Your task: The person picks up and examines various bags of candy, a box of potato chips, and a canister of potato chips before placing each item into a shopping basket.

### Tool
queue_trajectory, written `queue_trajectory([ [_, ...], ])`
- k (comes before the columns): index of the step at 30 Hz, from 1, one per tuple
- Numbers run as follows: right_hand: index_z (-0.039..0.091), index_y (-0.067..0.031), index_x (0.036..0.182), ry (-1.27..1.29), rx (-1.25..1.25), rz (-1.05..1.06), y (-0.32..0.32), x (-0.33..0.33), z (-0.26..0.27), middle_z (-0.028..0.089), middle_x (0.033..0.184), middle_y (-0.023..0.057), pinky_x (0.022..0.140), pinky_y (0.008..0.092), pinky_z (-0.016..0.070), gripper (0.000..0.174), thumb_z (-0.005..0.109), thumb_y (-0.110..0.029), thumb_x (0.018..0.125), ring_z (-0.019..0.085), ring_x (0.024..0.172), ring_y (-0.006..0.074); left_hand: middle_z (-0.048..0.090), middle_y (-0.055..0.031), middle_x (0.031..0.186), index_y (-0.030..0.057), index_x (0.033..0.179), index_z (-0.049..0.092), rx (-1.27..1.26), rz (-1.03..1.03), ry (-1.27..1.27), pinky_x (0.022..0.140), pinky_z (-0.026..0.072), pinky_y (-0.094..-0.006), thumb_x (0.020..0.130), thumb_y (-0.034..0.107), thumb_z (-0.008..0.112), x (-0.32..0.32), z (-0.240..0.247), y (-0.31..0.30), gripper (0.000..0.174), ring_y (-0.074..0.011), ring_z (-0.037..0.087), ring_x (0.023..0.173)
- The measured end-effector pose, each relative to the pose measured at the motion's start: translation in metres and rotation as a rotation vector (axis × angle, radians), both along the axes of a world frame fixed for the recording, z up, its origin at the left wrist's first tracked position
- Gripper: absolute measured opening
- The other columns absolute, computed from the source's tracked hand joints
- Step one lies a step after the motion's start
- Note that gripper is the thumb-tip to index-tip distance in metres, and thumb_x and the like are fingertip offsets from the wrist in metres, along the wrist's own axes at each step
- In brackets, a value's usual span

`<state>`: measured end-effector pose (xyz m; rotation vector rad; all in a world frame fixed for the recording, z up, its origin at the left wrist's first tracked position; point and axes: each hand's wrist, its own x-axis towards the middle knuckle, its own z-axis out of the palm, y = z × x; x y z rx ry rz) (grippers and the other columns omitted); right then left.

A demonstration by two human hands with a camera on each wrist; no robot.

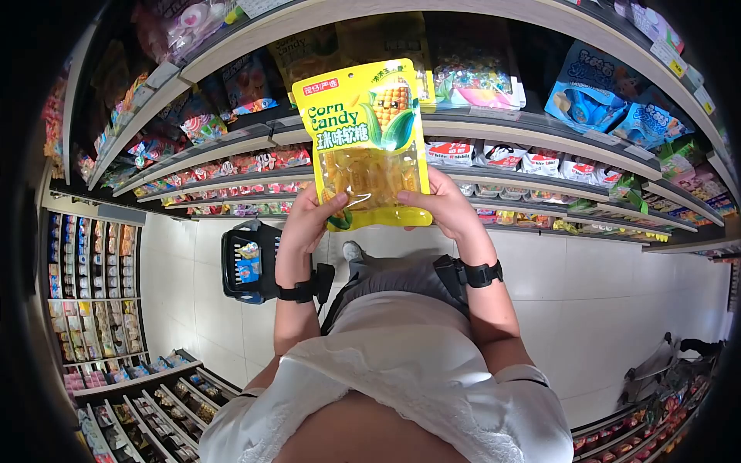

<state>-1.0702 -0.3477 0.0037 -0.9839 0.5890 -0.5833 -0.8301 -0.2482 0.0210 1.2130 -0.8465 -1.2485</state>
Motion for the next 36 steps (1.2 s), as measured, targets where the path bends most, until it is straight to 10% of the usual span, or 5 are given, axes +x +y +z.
queue_trajectory([
  [9,0.045,-0.005,0.146,-0.037,0.061,-0.39,-0.009,0.016,-0.017,0.055,0.14,0.0066,0.101,0.0302,0.0459,0.05,0.046,-0.036,0.107,0.055,0.123,0.013,0.067,-0.0034,0.108,0.0002,0.121,0.063,0.028,-0.198,-0.303,0.076,0.0511,-0.0259,0.094,0.009,0.068,-0.012,0.012,-0.003,0.028,-0.0093,0.062,0.087],
  [15,0.056,-0.0021,0.121,-0.12,0.193,-0.143,-0.003,0.009,-0.03,0.061,0.087,0.0108,0.055,0.028,0.0482,0.057,0.047,-0.055,0.1,0.061,0.065,0.0186,0.055,-0.0134,0.139,-0.0002,0.143,0.043,-0.193,-0.324,0.142,0.09,0.0522,-0.0325,0.094,0.002,0.062,-0.038,0.023,-0.018,0.052,-0.0201,0.061,0.117],
  [17,0.055,-0.0005,0.106,-0.829,0.462,0.275,0.01,0.021,-0.021,0.052,0.072,0.0044,0.045,0.0211,0.0344,0.064,0.048,-0.063,0.094,0.047,0.049,0.0105,0.055,-0.0144,0.138,-0.0003,0.143,0.042,-0.106,-0.161,0.07,0.094,0.0504,-0.0326,0.096,0.005,0.061,-0.046,0.019,-0.022,0.051,-0.0199,0.061,0.117],
  [28,0.049,-0.0012,0.094,-0.997,0.802,0.729,0.024,0.036,-0.022,0.045,0.064,0.0038,0.041,0.021,0.0308,0.059,0.048,-0.06,0.095,0.038,0.041,0.0095,0.067,-0.0042,0.086,-0.0009,0.12,0.059,0.015,-0.134,-0.076,0.057,0.0502,-0.0207,0.101,0.018,0.057,-0.059,0.03,-0.023,0.027,-0.0104,0.065,0.061],
  [36,0.053,0.0031,0.114,-0.637,0.469,0.249,0.027,0.03,-0.026,0.062,0.085,0.0177,0.055,0.0315,0.0508,0.071,0.038,-0.064,0.097,0.061,0.064,0.0273,0.069,-0.0031,0.087,0.0004,0.101,0.068,0.01,0.008,-0.078,0.053,0.0462,-0.0197,0.099,0.015,0.061,-0.053,0.023,-0.021,0.016,-0.0077,0.061,0.061],
])
